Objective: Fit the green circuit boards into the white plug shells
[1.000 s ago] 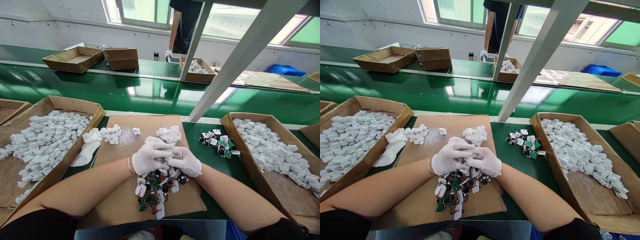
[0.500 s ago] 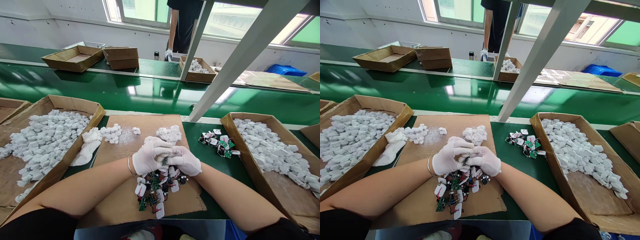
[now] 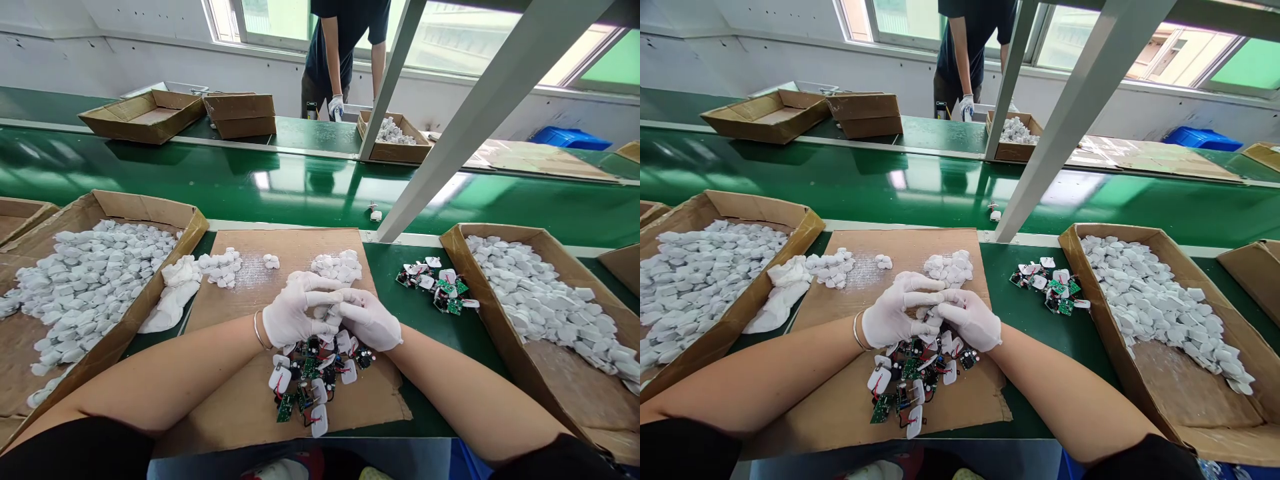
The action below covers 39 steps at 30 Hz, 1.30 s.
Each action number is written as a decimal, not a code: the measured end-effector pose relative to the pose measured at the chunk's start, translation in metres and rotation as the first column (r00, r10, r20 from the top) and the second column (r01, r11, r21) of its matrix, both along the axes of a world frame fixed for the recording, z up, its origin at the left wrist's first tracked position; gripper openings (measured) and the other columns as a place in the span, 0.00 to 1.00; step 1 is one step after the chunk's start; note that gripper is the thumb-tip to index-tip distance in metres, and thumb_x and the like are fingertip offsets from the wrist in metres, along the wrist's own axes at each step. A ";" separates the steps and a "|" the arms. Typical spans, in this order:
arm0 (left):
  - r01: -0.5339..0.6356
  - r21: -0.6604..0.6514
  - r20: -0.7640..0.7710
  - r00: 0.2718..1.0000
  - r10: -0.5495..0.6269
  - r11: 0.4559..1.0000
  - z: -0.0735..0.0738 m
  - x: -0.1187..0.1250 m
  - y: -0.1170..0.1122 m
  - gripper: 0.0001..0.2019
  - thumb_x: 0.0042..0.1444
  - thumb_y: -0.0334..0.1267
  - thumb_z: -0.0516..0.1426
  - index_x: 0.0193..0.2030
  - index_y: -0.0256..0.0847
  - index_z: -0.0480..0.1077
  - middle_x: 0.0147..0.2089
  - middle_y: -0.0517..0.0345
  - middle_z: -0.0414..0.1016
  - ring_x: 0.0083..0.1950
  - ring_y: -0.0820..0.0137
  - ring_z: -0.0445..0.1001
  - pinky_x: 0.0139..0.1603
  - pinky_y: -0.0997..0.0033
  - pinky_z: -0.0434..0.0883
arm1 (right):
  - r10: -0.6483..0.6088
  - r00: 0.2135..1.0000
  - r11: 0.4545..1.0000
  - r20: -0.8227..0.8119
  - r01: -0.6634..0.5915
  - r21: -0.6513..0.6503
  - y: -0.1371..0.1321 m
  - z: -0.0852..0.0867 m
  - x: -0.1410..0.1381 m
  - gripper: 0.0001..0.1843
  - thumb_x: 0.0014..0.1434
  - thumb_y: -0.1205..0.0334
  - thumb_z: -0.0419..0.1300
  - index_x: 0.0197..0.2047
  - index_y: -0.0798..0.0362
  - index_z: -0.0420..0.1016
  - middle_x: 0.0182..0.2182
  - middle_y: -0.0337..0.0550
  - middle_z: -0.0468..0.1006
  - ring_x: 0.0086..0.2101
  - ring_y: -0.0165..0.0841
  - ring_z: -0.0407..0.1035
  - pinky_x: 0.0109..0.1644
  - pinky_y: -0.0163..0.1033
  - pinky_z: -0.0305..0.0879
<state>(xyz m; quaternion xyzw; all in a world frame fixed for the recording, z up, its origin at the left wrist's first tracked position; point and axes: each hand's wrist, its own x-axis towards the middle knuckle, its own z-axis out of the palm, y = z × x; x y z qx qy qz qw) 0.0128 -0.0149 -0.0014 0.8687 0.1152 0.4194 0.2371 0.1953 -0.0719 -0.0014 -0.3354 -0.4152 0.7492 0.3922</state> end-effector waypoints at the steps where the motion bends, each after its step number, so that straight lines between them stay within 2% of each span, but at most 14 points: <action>1: 0.005 -0.021 0.000 1.000 -0.005 1.000 0.000 -0.001 0.002 0.20 0.48 0.42 0.67 0.48 0.46 0.72 0.49 0.50 0.77 0.47 0.64 0.76 0.49 0.61 0.72 | -0.018 0.998 1.000 -0.057 0.018 0.006 0.001 -0.001 -0.001 0.16 0.52 0.54 0.67 0.39 0.58 0.76 0.30 0.44 0.78 0.32 0.34 0.72 0.40 0.41 0.70; 3: 0.007 -0.053 0.001 1.000 -0.007 0.999 -0.001 -0.003 0.005 0.19 0.48 0.41 0.67 0.47 0.47 0.73 0.50 0.51 0.77 0.48 0.64 0.76 0.50 0.60 0.71 | -0.011 0.992 1.000 -0.128 0.011 -0.002 0.001 -0.003 -0.001 0.21 0.48 0.56 0.70 0.44 0.57 0.75 0.31 0.44 0.78 0.34 0.34 0.72 0.44 0.43 0.69; 7: -0.027 -0.078 -0.016 1.000 0.026 0.997 -0.001 -0.005 0.005 0.21 0.46 0.44 0.67 0.47 0.45 0.73 0.51 0.50 0.76 0.51 0.62 0.75 0.52 0.58 0.70 | -0.039 0.997 0.999 -0.070 0.037 -0.035 0.000 -0.005 0.000 0.20 0.49 0.60 0.71 0.44 0.58 0.75 0.30 0.41 0.76 0.30 0.31 0.71 0.38 0.40 0.69; 10: -0.093 -0.033 -0.091 0.992 0.090 0.995 0.002 -0.005 -0.002 0.25 0.46 0.44 0.67 0.51 0.45 0.71 0.55 0.49 0.74 0.54 0.60 0.73 0.55 0.55 0.68 | -0.084 0.996 0.995 -0.024 0.082 -0.061 -0.001 -0.005 0.000 0.19 0.48 0.61 0.71 0.42 0.57 0.74 0.29 0.39 0.74 0.27 0.29 0.69 0.33 0.37 0.68; 12: -0.143 0.025 -0.132 0.981 0.145 0.989 0.004 -0.004 -0.006 0.26 0.47 0.45 0.66 0.54 0.45 0.70 0.55 0.49 0.74 0.54 0.60 0.73 0.55 0.54 0.67 | -0.089 0.996 0.995 -0.001 0.089 -0.033 -0.001 -0.005 -0.001 0.18 0.48 0.60 0.71 0.40 0.57 0.74 0.27 0.38 0.72 0.26 0.27 0.66 0.32 0.35 0.67; 16: -0.156 0.069 -0.083 0.983 0.161 0.985 0.001 -0.001 -0.009 0.13 0.51 0.42 0.63 0.44 0.45 0.73 0.50 0.54 0.78 0.48 0.64 0.75 0.51 0.58 0.68 | -0.026 0.998 0.996 0.058 0.021 0.087 0.001 -0.001 -0.003 0.15 0.49 0.58 0.70 0.36 0.57 0.73 0.27 0.37 0.70 0.29 0.28 0.64 0.33 0.35 0.65; 20: -0.089 0.071 -0.047 0.995 0.093 0.993 -0.001 -0.001 -0.008 0.09 0.53 0.41 0.62 0.41 0.46 0.74 0.49 0.57 0.79 0.45 0.64 0.75 0.49 0.57 0.69 | 0.022 0.998 0.991 0.056 -0.029 0.134 0.001 0.000 -0.003 0.19 0.57 0.50 0.63 0.44 0.57 0.74 0.32 0.42 0.74 0.34 0.32 0.66 0.41 0.38 0.66; 23: -0.080 0.076 -0.026 0.996 0.082 0.994 0.001 0.000 -0.009 0.10 0.54 0.43 0.61 0.43 0.45 0.75 0.48 0.57 0.79 0.46 0.61 0.75 0.49 0.55 0.70 | 0.021 0.991 0.991 0.134 -0.038 0.125 0.001 -0.001 -0.003 0.20 0.61 0.47 0.58 0.36 0.58 0.76 0.29 0.42 0.74 0.31 0.31 0.66 0.39 0.37 0.65; 27: -0.094 0.018 -0.080 0.992 0.095 0.995 0.004 0.002 -0.011 0.13 0.53 0.44 0.63 0.45 0.44 0.76 0.46 0.55 0.80 0.48 0.59 0.74 0.50 0.55 0.71 | -0.006 0.965 0.984 0.263 -0.041 0.172 0.001 -0.001 -0.004 0.20 0.60 0.46 0.59 0.30 0.56 0.73 0.25 0.39 0.71 0.28 0.30 0.63 0.36 0.36 0.64; 33: -0.078 -0.022 -0.034 0.996 0.077 0.997 0.003 0.006 -0.007 0.17 0.48 0.44 0.66 0.45 0.43 0.76 0.46 0.54 0.80 0.45 0.64 0.75 0.50 0.58 0.71 | 0.000 0.988 0.993 0.153 -0.019 0.119 -0.001 0.000 -0.007 0.26 0.65 0.43 0.49 0.25 0.54 0.67 0.23 0.40 0.70 0.26 0.31 0.65 0.34 0.38 0.64; 39: -0.172 0.071 -0.126 0.976 0.180 0.983 0.000 0.009 -0.010 0.16 0.50 0.46 0.65 0.46 0.46 0.77 0.45 0.58 0.81 0.47 0.63 0.75 0.53 0.57 0.68 | -0.090 0.902 0.979 0.423 0.002 0.204 -0.002 0.002 -0.007 0.18 0.61 0.50 0.57 0.34 0.57 0.78 0.29 0.41 0.78 0.30 0.32 0.68 0.35 0.36 0.65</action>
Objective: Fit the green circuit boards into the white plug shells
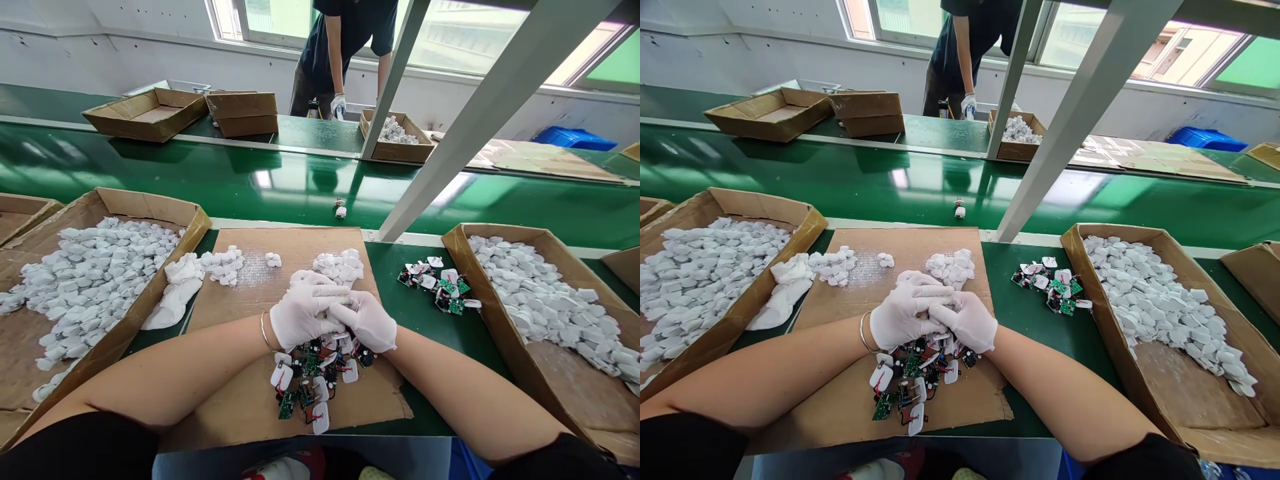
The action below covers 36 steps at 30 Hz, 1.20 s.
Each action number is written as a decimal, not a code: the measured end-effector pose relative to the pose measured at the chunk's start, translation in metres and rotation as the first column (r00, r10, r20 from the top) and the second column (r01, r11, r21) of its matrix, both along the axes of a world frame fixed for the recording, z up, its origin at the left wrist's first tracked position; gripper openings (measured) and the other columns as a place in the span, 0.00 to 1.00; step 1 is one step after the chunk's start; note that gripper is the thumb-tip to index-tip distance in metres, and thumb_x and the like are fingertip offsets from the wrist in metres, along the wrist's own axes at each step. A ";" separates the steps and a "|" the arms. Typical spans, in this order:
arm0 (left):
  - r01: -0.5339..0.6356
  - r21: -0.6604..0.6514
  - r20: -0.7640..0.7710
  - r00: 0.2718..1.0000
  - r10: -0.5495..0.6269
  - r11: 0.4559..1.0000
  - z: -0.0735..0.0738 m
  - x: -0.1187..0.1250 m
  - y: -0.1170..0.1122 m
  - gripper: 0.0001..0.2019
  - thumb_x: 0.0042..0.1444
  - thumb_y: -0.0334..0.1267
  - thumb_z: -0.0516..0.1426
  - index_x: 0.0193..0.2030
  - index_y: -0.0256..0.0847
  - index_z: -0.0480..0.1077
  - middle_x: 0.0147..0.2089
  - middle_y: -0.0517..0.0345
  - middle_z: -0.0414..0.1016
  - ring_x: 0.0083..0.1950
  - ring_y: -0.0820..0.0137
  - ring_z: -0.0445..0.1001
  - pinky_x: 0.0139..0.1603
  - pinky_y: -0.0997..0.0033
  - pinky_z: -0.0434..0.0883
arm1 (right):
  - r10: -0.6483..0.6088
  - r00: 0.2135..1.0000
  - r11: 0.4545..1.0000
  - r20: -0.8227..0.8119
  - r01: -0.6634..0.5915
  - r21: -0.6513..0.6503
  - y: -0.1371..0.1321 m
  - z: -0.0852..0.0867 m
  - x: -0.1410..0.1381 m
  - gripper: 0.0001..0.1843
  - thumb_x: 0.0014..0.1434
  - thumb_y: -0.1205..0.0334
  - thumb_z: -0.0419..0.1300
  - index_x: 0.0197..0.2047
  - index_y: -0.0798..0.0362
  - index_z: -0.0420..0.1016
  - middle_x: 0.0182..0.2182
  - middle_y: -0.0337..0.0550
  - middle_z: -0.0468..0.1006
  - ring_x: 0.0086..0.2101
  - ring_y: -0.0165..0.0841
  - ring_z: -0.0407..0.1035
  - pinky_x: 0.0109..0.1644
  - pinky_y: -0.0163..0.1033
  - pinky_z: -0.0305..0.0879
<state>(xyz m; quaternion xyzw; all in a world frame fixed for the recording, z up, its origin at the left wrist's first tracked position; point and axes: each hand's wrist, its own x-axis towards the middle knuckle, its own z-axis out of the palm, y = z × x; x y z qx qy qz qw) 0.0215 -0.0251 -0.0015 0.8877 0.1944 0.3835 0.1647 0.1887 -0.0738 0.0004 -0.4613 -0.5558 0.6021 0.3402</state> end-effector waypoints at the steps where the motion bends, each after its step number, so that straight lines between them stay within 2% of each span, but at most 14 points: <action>1: -0.004 0.001 -0.002 1.000 0.004 1.000 0.000 0.000 -0.001 0.17 0.50 0.46 0.65 0.46 0.46 0.76 0.45 0.58 0.81 0.47 0.64 0.75 0.54 0.57 0.68 | -0.013 1.000 1.000 0.008 0.013 0.003 0.000 0.001 0.000 0.18 0.61 0.50 0.57 0.34 0.57 0.78 0.29 0.41 0.78 0.30 0.32 0.68 0.34 0.35 0.65; 5: 0.042 -0.035 0.024 0.999 -0.041 0.999 0.005 0.000 -0.001 0.15 0.50 0.45 0.65 0.44 0.44 0.76 0.46 0.56 0.80 0.47 0.64 0.75 0.50 0.61 0.70 | -0.007 0.999 1.000 -0.043 0.006 -0.030 -0.003 0.004 0.001 0.19 0.61 0.51 0.57 0.27 0.56 0.73 0.24 0.39 0.73 0.27 0.29 0.65 0.32 0.35 0.63; 10: 0.064 -0.027 0.074 0.995 -0.062 0.998 0.011 0.003 0.002 0.05 0.54 0.37 0.61 0.38 0.42 0.76 0.43 0.55 0.80 0.42 0.67 0.77 0.46 0.63 0.72 | -0.034 0.986 0.994 -0.163 0.017 -0.107 -0.004 0.000 0.000 0.13 0.54 0.54 0.65 0.31 0.56 0.70 0.23 0.35 0.69 0.25 0.27 0.61 0.30 0.34 0.59; 13: 0.139 -0.105 0.106 0.986 -0.128 0.985 0.008 0.003 0.006 0.10 0.53 0.41 0.63 0.42 0.43 0.76 0.44 0.54 0.80 0.43 0.66 0.77 0.48 0.63 0.72 | -0.016 0.983 0.996 -0.182 -0.001 -0.089 -0.002 -0.004 0.000 0.15 0.55 0.52 0.64 0.30 0.56 0.70 0.24 0.36 0.68 0.25 0.27 0.61 0.31 0.34 0.59; 16: 0.215 -0.173 0.168 0.968 -0.186 0.961 0.006 -0.001 0.009 0.21 0.51 0.51 0.64 0.49 0.43 0.74 0.46 0.50 0.79 0.46 0.64 0.77 0.50 0.62 0.71 | 0.053 0.944 0.996 -0.325 -0.072 -0.046 0.000 -0.006 0.001 0.21 0.58 0.45 0.59 0.29 0.56 0.71 0.27 0.41 0.71 0.30 0.32 0.65 0.37 0.39 0.63; 18: 0.227 -0.180 0.208 0.960 -0.189 0.957 0.005 -0.002 0.010 0.24 0.51 0.54 0.62 0.51 0.42 0.73 0.47 0.47 0.79 0.48 0.62 0.76 0.51 0.61 0.71 | 0.074 0.912 0.996 -0.403 -0.091 -0.023 0.001 -0.007 0.001 0.21 0.58 0.44 0.59 0.31 0.56 0.72 0.29 0.43 0.72 0.32 0.33 0.66 0.41 0.40 0.64; 22: 0.255 -0.186 0.186 0.957 -0.221 0.949 0.001 -0.001 0.012 0.25 0.50 0.55 0.63 0.52 0.44 0.74 0.48 0.48 0.78 0.47 0.61 0.76 0.50 0.61 0.71 | 0.037 0.942 0.995 -0.335 -0.065 -0.073 0.000 -0.007 0.001 0.15 0.58 0.51 0.62 0.32 0.57 0.74 0.29 0.41 0.73 0.31 0.30 0.66 0.39 0.37 0.64; 26: 0.273 -0.233 0.129 0.960 -0.249 0.933 -0.001 0.001 0.012 0.27 0.50 0.56 0.62 0.54 0.46 0.73 0.49 0.49 0.78 0.47 0.61 0.76 0.51 0.60 0.70 | 0.000 0.968 0.997 -0.253 -0.020 -0.077 -0.002 -0.004 0.002 0.15 0.57 0.52 0.64 0.33 0.58 0.75 0.27 0.40 0.74 0.28 0.29 0.65 0.35 0.36 0.64; 30: 0.300 -0.278 0.109 0.954 -0.280 0.913 0.001 0.001 0.011 0.27 0.51 0.56 0.61 0.55 0.47 0.72 0.50 0.48 0.77 0.49 0.60 0.76 0.51 0.59 0.71 | 0.073 0.926 0.996 -0.370 -0.090 -0.029 0.001 -0.004 0.001 0.20 0.58 0.49 0.60 0.25 0.57 0.73 0.30 0.46 0.76 0.34 0.35 0.69 0.42 0.40 0.67; 33: 0.291 -0.290 0.082 0.957 -0.280 0.912 0.002 0.001 0.011 0.28 0.51 0.56 0.61 0.57 0.47 0.71 0.50 0.48 0.77 0.49 0.59 0.76 0.51 0.59 0.72 | 0.072 0.905 0.991 -0.420 -0.114 -0.076 0.002 -0.004 0.000 0.18 0.60 0.52 0.59 0.25 0.57 0.73 0.34 0.48 0.77 0.36 0.37 0.71 0.45 0.43 0.67; 36: 0.266 -0.280 0.069 0.964 -0.257 0.923 0.004 0.001 0.011 0.27 0.51 0.54 0.62 0.56 0.46 0.72 0.49 0.48 0.77 0.50 0.59 0.76 0.52 0.58 0.71 | 0.049 0.908 0.993 -0.417 -0.089 -0.079 0.003 -0.004 -0.001 0.19 0.62 0.53 0.57 0.24 0.56 0.72 0.33 0.48 0.77 0.37 0.37 0.71 0.45 0.43 0.66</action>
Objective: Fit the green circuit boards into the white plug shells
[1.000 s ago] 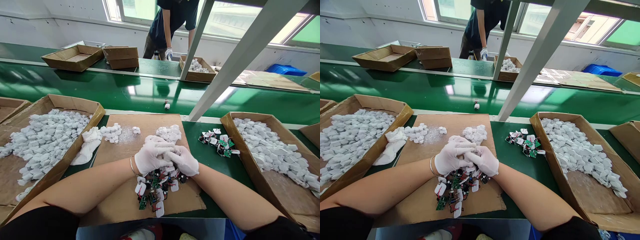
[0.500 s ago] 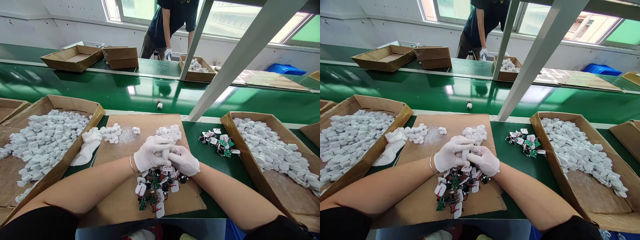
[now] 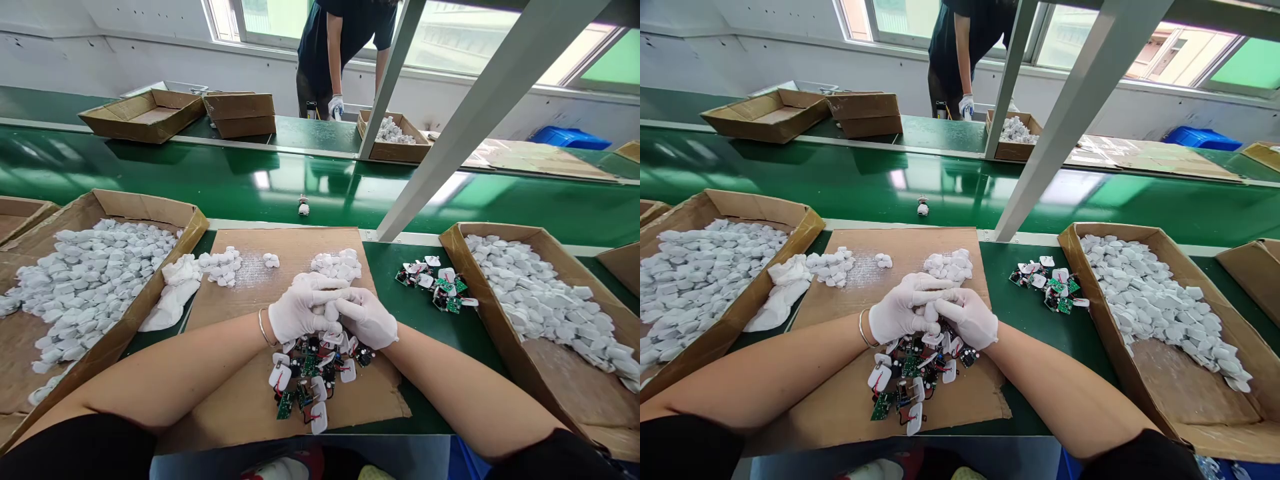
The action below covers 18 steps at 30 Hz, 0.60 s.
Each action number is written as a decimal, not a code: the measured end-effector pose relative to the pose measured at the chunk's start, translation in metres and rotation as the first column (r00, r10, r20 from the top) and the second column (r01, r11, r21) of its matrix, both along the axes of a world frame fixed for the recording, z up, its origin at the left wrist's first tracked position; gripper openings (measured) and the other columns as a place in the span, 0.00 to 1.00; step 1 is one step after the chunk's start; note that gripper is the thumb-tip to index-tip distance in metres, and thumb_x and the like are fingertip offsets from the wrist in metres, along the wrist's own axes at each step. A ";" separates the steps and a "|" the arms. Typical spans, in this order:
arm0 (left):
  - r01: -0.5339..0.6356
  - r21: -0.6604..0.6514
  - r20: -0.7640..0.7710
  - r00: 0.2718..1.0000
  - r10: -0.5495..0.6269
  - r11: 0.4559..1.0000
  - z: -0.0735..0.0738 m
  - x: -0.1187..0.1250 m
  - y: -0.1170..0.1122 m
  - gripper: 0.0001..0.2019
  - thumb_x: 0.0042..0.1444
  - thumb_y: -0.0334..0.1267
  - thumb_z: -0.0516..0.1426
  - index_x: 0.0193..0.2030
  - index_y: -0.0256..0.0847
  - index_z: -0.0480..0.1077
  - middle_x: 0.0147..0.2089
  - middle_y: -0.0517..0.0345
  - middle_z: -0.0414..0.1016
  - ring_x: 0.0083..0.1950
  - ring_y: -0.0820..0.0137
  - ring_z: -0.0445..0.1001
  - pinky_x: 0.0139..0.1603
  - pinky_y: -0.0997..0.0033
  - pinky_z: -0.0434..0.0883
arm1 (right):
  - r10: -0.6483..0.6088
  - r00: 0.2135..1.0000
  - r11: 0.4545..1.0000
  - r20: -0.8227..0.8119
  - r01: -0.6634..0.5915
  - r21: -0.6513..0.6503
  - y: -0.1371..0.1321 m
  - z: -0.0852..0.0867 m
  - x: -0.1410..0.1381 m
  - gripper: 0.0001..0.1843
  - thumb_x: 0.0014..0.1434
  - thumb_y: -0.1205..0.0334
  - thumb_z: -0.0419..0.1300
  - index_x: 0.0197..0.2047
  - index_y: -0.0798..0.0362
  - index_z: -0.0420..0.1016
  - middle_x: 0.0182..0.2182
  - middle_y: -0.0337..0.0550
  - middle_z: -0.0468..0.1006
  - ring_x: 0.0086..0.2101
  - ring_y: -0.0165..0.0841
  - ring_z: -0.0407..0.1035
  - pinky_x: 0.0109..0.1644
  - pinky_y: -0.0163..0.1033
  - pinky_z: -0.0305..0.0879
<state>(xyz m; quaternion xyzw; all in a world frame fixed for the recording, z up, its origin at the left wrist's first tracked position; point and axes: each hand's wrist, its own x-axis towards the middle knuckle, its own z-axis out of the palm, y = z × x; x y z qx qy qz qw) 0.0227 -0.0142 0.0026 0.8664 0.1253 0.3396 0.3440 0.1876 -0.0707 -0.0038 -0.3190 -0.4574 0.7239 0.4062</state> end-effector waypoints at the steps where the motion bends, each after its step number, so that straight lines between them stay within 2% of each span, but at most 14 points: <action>1: -0.022 0.011 -0.001 1.000 0.022 1.000 0.001 0.000 0.000 0.26 0.51 0.52 0.63 0.56 0.45 0.72 0.48 0.48 0.78 0.49 0.59 0.76 0.52 0.58 0.72 | -0.021 1.000 1.000 -0.005 0.021 0.015 0.000 0.001 0.000 0.21 0.63 0.52 0.56 0.23 0.56 0.71 0.33 0.47 0.77 0.37 0.37 0.70 0.45 0.43 0.66; 3: -0.097 0.055 0.004 0.995 0.097 0.994 0.003 0.001 -0.002 0.21 0.52 0.46 0.63 0.53 0.45 0.73 0.46 0.50 0.79 0.48 0.61 0.76 0.52 0.58 0.72 | -0.083 0.996 0.996 0.027 0.082 0.045 0.000 0.002 -0.001 0.18 0.62 0.51 0.57 0.26 0.55 0.72 0.32 0.45 0.76 0.37 0.37 0.70 0.45 0.43 0.66; 5: -0.188 0.127 0.023 0.982 0.186 0.974 0.005 0.001 -0.006 0.17 0.52 0.40 0.64 0.49 0.45 0.74 0.45 0.53 0.79 0.47 0.62 0.76 0.51 0.58 0.72 | -0.137 0.988 0.990 0.077 0.133 0.052 0.000 0.004 -0.001 0.11 0.58 0.55 0.62 0.35 0.55 0.75 0.34 0.42 0.76 0.37 0.35 0.69 0.45 0.41 0.65; 7: -0.256 0.187 0.042 0.967 0.252 0.948 0.007 0.000 -0.010 0.15 0.50 0.37 0.64 0.47 0.45 0.74 0.46 0.55 0.79 0.48 0.63 0.76 0.52 0.57 0.71 | -0.149 0.986 0.989 0.080 0.147 0.027 -0.001 0.003 -0.001 0.13 0.55 0.59 0.66 0.42 0.54 0.75 0.35 0.41 0.76 0.37 0.33 0.69 0.44 0.39 0.65; 10: -0.303 0.205 0.029 0.952 0.303 0.931 0.009 -0.003 -0.013 0.19 0.48 0.36 0.64 0.50 0.46 0.72 0.49 0.55 0.78 0.51 0.62 0.75 0.54 0.57 0.70 | -0.114 0.993 0.993 -0.006 0.114 -0.044 -0.002 -0.002 0.002 0.12 0.55 0.58 0.66 0.41 0.55 0.75 0.32 0.41 0.75 0.33 0.31 0.68 0.39 0.37 0.65; 14: -0.252 0.203 0.038 0.968 0.249 0.946 0.007 -0.009 -0.007 0.25 0.47 0.35 0.64 0.53 0.46 0.69 0.51 0.53 0.76 0.52 0.61 0.74 0.55 0.56 0.71 | -0.081 0.992 0.990 -0.102 0.068 -0.127 0.000 -0.004 0.004 0.14 0.55 0.55 0.66 0.41 0.56 0.76 0.33 0.43 0.75 0.34 0.33 0.69 0.42 0.41 0.67; 16: -0.203 0.200 0.059 0.979 0.195 0.958 0.003 -0.011 -0.002 0.22 0.48 0.36 0.64 0.52 0.46 0.70 0.51 0.53 0.76 0.51 0.63 0.75 0.53 0.57 0.72 | -0.046 0.989 0.990 -0.140 0.027 -0.140 0.001 -0.002 0.004 0.16 0.54 0.55 0.66 0.42 0.56 0.76 0.34 0.45 0.76 0.36 0.35 0.70 0.45 0.44 0.67; 18: -0.208 0.200 0.087 0.977 0.194 0.958 -0.002 -0.012 0.000 0.19 0.49 0.37 0.65 0.48 0.46 0.71 0.49 0.53 0.78 0.49 0.64 0.76 0.51 0.58 0.73 | -0.028 0.989 0.993 -0.144 0.010 -0.121 0.002 -0.001 0.005 0.15 0.53 0.55 0.66 0.40 0.57 0.77 0.33 0.45 0.76 0.36 0.37 0.70 0.47 0.44 0.67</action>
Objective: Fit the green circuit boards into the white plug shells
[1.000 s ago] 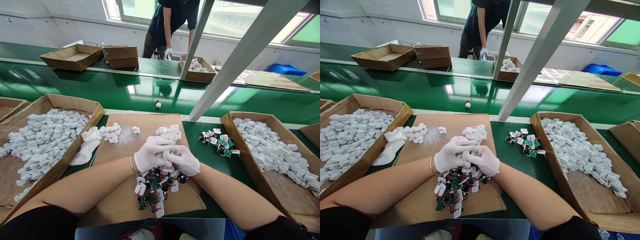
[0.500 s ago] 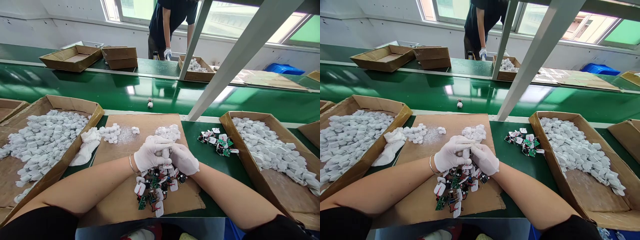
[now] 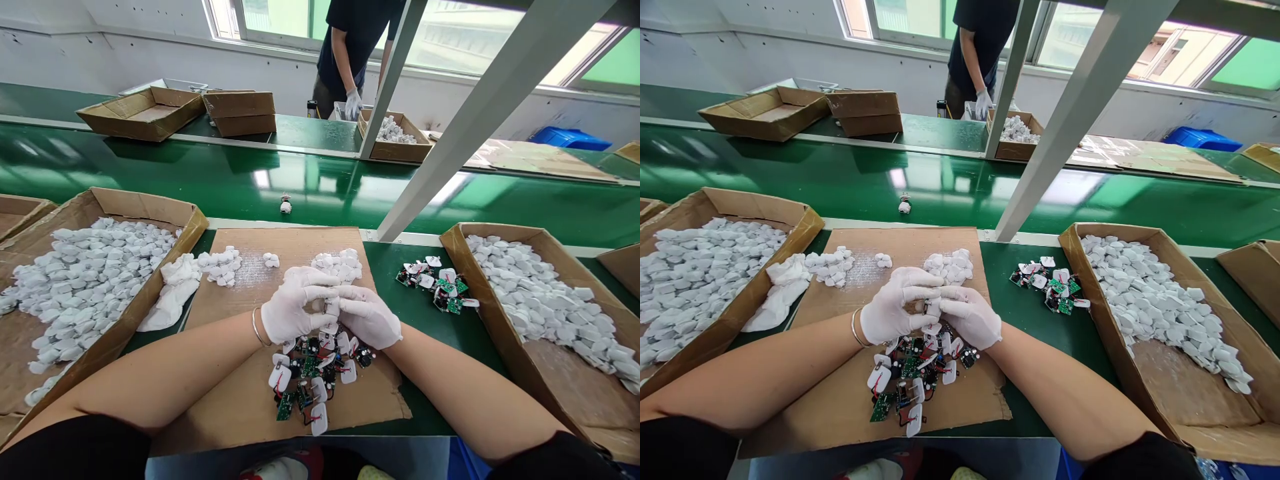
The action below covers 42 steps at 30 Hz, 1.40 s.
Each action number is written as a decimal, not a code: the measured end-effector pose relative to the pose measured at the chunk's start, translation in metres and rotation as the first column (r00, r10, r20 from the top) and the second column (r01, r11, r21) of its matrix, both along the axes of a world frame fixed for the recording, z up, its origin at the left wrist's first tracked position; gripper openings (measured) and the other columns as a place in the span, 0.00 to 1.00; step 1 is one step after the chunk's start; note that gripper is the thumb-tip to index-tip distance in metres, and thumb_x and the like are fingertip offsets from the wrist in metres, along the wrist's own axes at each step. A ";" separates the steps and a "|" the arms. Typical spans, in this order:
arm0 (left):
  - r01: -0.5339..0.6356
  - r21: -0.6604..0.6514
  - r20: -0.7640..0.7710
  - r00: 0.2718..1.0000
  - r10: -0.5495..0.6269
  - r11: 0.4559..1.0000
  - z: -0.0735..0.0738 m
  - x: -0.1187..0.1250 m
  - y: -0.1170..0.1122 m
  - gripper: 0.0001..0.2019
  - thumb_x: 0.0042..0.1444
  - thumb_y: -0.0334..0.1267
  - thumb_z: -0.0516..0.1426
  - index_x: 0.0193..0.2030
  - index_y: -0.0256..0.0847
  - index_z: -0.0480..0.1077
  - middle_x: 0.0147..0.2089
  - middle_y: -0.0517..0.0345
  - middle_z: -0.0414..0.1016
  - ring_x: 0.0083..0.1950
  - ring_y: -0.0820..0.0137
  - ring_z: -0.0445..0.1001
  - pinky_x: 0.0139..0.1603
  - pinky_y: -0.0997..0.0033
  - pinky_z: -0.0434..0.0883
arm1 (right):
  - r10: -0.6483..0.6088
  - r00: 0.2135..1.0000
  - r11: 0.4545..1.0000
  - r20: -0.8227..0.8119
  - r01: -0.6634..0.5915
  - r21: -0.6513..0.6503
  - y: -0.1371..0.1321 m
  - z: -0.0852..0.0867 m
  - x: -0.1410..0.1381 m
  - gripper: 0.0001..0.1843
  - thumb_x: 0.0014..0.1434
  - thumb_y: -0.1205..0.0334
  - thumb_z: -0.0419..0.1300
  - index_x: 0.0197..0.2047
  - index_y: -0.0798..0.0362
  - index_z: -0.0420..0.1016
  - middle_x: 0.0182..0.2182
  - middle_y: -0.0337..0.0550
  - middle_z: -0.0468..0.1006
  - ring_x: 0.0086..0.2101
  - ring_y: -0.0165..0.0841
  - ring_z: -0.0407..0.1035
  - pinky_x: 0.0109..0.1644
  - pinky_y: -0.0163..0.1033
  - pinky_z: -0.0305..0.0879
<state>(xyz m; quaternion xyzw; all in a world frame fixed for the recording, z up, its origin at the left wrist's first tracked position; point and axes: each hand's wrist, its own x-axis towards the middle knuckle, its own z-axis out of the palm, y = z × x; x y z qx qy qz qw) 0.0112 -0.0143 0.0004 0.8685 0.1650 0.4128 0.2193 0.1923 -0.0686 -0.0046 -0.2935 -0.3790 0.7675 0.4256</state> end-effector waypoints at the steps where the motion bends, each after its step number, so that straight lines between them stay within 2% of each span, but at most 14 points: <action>1: -0.012 0.011 0.006 1.000 0.011 1.000 -0.002 0.000 0.000 0.17 0.49 0.37 0.65 0.47 0.45 0.71 0.47 0.53 0.78 0.48 0.65 0.76 0.51 0.58 0.73 | -0.006 1.000 1.000 0.019 0.006 0.021 0.000 0.000 0.000 0.15 0.53 0.55 0.66 0.38 0.57 0.77 0.33 0.45 0.76 0.37 0.37 0.70 0.47 0.45 0.67; 3: -0.039 0.050 0.013 0.999 0.039 0.998 -0.004 0.001 -0.001 0.15 0.49 0.37 0.65 0.44 0.45 0.72 0.46 0.55 0.79 0.48 0.65 0.76 0.52 0.58 0.72 | -0.038 0.995 0.996 0.088 0.031 0.083 0.000 0.000 0.001 0.16 0.53 0.53 0.66 0.39 0.57 0.77 0.36 0.46 0.77 0.40 0.38 0.70 0.50 0.46 0.66; 7: -0.063 0.116 -0.018 0.998 0.066 0.991 -0.002 0.003 -0.005 0.10 0.49 0.35 0.64 0.40 0.45 0.73 0.45 0.58 0.79 0.46 0.68 0.75 0.50 0.62 0.71 | -0.075 0.976 0.979 0.205 0.032 0.202 -0.005 0.003 0.001 0.22 0.56 0.51 0.63 0.50 0.56 0.74 0.43 0.48 0.78 0.46 0.41 0.70 0.55 0.48 0.64; 13: -0.099 0.151 -0.066 0.992 0.110 0.984 -0.002 0.002 -0.008 0.09 0.51 0.35 0.63 0.40 0.47 0.76 0.46 0.59 0.80 0.49 0.66 0.74 0.52 0.60 0.69 | -0.139 0.890 0.971 0.434 0.035 0.238 -0.010 0.016 -0.001 0.21 0.58 0.56 0.61 0.52 0.56 0.75 0.44 0.49 0.79 0.43 0.40 0.72 0.47 0.45 0.70; 18: -0.098 0.135 -0.040 0.994 0.104 0.986 -0.003 0.002 -0.008 0.08 0.49 0.37 0.64 0.39 0.46 0.76 0.45 0.59 0.80 0.47 0.66 0.74 0.51 0.61 0.70 | -0.087 0.910 0.973 0.406 -0.009 0.230 -0.008 0.013 0.003 0.18 0.59 0.56 0.60 0.48 0.59 0.77 0.45 0.50 0.79 0.45 0.41 0.72 0.50 0.46 0.70; 21: -0.084 0.133 -0.023 0.996 0.088 0.987 -0.004 0.002 -0.008 0.09 0.49 0.38 0.65 0.39 0.47 0.76 0.45 0.59 0.80 0.47 0.67 0.74 0.51 0.62 0.70 | -0.091 0.912 0.974 0.400 -0.001 0.226 -0.008 0.011 0.004 0.18 0.58 0.57 0.60 0.49 0.58 0.77 0.44 0.49 0.79 0.45 0.42 0.72 0.48 0.45 0.71; 24: -0.089 0.147 -0.038 0.995 0.096 0.985 -0.005 0.002 -0.008 0.09 0.49 0.38 0.65 0.39 0.48 0.77 0.45 0.59 0.80 0.48 0.66 0.74 0.51 0.61 0.70 | -0.114 0.900 0.972 0.420 0.014 0.234 -0.008 0.009 0.002 0.20 0.57 0.59 0.60 0.51 0.57 0.76 0.43 0.49 0.80 0.42 0.40 0.73 0.44 0.43 0.72; 29: -0.091 0.157 -0.057 0.993 0.101 0.983 -0.006 0.003 -0.008 0.09 0.49 0.37 0.64 0.40 0.48 0.77 0.43 0.59 0.80 0.47 0.65 0.74 0.51 0.61 0.70 | -0.131 0.885 0.976 0.447 0.037 0.214 -0.008 0.008 -0.002 0.18 0.55 0.61 0.59 0.48 0.58 0.77 0.39 0.47 0.81 0.38 0.38 0.74 0.43 0.42 0.72; 35: -0.085 0.103 -0.020 0.996 0.087 0.991 -0.003 0.004 -0.008 0.10 0.48 0.39 0.66 0.38 0.47 0.76 0.44 0.59 0.80 0.46 0.66 0.75 0.51 0.60 0.69 | -0.057 0.927 0.977 0.372 -0.024 0.210 -0.007 0.010 0.002 0.22 0.57 0.57 0.60 0.53 0.57 0.74 0.40 0.47 0.80 0.40 0.39 0.73 0.44 0.43 0.72; 38: -0.075 0.095 -0.035 0.996 0.079 0.993 -0.003 0.004 -0.008 0.08 0.48 0.38 0.65 0.37 0.47 0.77 0.43 0.59 0.80 0.46 0.67 0.75 0.51 0.61 0.70 | -0.062 0.910 0.977 0.410 -0.030 0.212 -0.007 0.007 0.003 0.19 0.57 0.57 0.61 0.50 0.58 0.75 0.36 0.45 0.79 0.36 0.36 0.73 0.41 0.40 0.71; 42: -0.077 0.075 -0.056 0.995 0.081 0.994 -0.007 0.002 -0.008 0.09 0.47 0.42 0.66 0.36 0.47 0.77 0.43 0.58 0.81 0.45 0.66 0.76 0.51 0.60 0.71 | -0.035 0.900 0.987 0.435 -0.037 0.156 -0.008 0.003 0.003 0.14 0.57 0.58 0.62 0.42 0.58 0.76 0.30 0.43 0.78 0.30 0.32 0.70 0.34 0.38 0.69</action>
